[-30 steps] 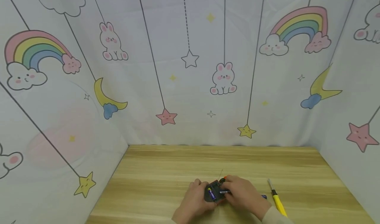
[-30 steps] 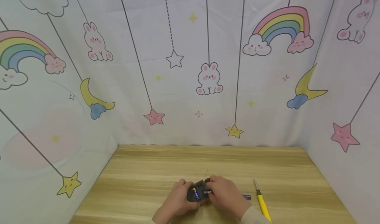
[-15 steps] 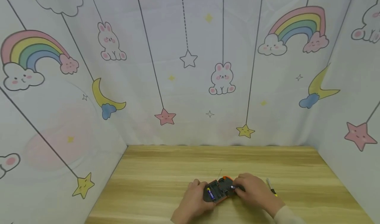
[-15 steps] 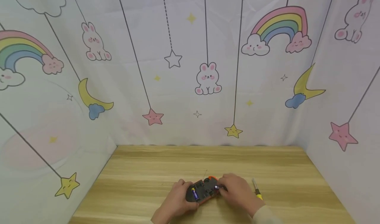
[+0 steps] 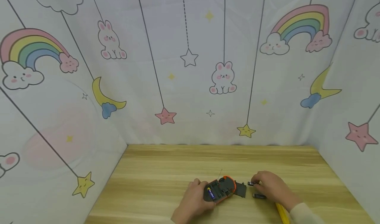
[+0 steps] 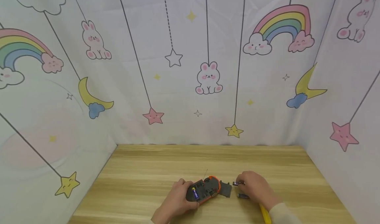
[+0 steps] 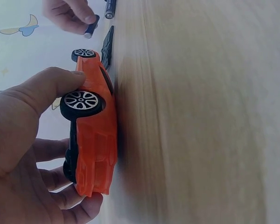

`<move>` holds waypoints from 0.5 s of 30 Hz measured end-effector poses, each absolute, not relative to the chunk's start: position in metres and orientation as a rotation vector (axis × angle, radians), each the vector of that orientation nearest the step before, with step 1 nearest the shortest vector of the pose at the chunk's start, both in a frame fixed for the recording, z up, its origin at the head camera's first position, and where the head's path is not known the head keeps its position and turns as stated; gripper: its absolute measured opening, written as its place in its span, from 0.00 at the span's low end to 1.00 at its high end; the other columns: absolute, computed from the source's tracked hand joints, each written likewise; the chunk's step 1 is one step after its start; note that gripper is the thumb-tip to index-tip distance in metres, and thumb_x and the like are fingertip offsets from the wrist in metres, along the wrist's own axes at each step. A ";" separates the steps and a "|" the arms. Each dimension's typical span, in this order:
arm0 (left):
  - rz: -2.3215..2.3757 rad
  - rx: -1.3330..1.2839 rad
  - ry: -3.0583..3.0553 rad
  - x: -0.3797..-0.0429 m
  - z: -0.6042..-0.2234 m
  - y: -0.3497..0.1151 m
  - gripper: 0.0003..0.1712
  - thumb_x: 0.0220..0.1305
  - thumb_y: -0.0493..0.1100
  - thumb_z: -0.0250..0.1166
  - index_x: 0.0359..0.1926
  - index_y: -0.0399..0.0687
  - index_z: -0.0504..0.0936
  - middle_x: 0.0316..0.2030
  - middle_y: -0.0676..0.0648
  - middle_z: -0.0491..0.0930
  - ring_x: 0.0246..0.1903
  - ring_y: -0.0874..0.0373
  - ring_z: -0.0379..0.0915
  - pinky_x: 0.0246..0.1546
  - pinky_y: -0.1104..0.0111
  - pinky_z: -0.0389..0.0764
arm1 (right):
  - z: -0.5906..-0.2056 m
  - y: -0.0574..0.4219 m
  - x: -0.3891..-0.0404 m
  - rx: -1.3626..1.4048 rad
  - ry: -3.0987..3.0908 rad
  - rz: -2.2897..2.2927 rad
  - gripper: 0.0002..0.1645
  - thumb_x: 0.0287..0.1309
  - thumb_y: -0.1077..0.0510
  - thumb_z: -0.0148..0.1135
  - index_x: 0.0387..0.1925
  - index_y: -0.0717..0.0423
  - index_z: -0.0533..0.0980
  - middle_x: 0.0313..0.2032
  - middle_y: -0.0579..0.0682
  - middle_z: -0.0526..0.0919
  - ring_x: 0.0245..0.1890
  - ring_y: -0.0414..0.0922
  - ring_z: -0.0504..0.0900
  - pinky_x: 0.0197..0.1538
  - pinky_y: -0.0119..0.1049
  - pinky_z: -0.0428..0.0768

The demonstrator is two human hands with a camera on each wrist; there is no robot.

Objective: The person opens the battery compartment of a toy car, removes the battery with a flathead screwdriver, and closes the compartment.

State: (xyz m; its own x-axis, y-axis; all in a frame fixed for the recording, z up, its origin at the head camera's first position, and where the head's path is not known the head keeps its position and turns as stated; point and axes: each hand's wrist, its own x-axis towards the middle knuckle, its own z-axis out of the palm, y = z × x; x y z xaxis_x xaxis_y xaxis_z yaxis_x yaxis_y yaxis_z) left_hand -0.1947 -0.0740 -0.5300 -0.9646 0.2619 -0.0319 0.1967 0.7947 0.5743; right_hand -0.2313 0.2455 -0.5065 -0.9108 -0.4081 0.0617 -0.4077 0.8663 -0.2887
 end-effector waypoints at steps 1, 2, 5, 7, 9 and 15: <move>0.902 0.366 2.868 -0.195 -0.530 -0.074 0.46 0.42 0.56 0.79 0.63 0.42 0.79 0.41 0.52 0.70 0.41 0.56 0.64 0.42 0.63 0.75 | -0.508 0.247 -0.231 -0.658 3.031 -0.469 0.07 0.56 0.58 0.75 0.37 0.44 0.87 0.34 0.35 0.85 0.37 0.39 0.84 0.44 0.42 0.84; 0.902 0.362 2.865 -0.195 -0.530 -0.074 0.46 0.42 0.56 0.79 0.63 0.42 0.79 0.41 0.52 0.70 0.41 0.56 0.64 0.42 0.62 0.75 | -0.509 0.249 -0.232 -0.655 3.031 -0.468 0.07 0.56 0.58 0.75 0.36 0.44 0.87 0.34 0.35 0.85 0.36 0.38 0.84 0.44 0.42 0.84; 0.896 0.360 2.860 -0.195 -0.530 -0.074 0.46 0.42 0.56 0.79 0.63 0.42 0.78 0.42 0.52 0.70 0.41 0.56 0.64 0.42 0.63 0.75 | -0.512 0.252 -0.232 -0.636 3.029 -0.459 0.06 0.55 0.58 0.75 0.35 0.44 0.87 0.33 0.35 0.85 0.36 0.38 0.83 0.44 0.42 0.84; 0.892 0.359 2.856 -0.195 -0.530 -0.074 0.46 0.42 0.57 0.78 0.63 0.42 0.78 0.42 0.52 0.71 0.41 0.57 0.64 0.42 0.63 0.75 | -0.514 0.253 -0.233 -0.638 3.020 -0.448 0.06 0.55 0.59 0.75 0.34 0.44 0.87 0.33 0.35 0.84 0.35 0.38 0.83 0.44 0.42 0.84; 0.886 0.362 2.858 -0.195 -0.529 -0.074 0.46 0.43 0.57 0.79 0.63 0.42 0.78 0.43 0.51 0.71 0.41 0.57 0.64 0.42 0.63 0.75 | -0.517 0.255 -0.233 -0.652 3.017 -0.430 0.05 0.55 0.59 0.75 0.34 0.45 0.87 0.32 0.35 0.84 0.34 0.38 0.83 0.43 0.42 0.84; 0.882 0.362 2.874 -0.194 -0.528 -0.074 0.45 0.42 0.56 0.80 0.62 0.42 0.79 0.41 0.52 0.71 0.40 0.57 0.64 0.41 0.63 0.75 | -0.522 0.260 -0.236 -0.724 2.997 -0.428 0.04 0.54 0.60 0.74 0.32 0.47 0.87 0.31 0.35 0.84 0.32 0.36 0.81 0.40 0.41 0.83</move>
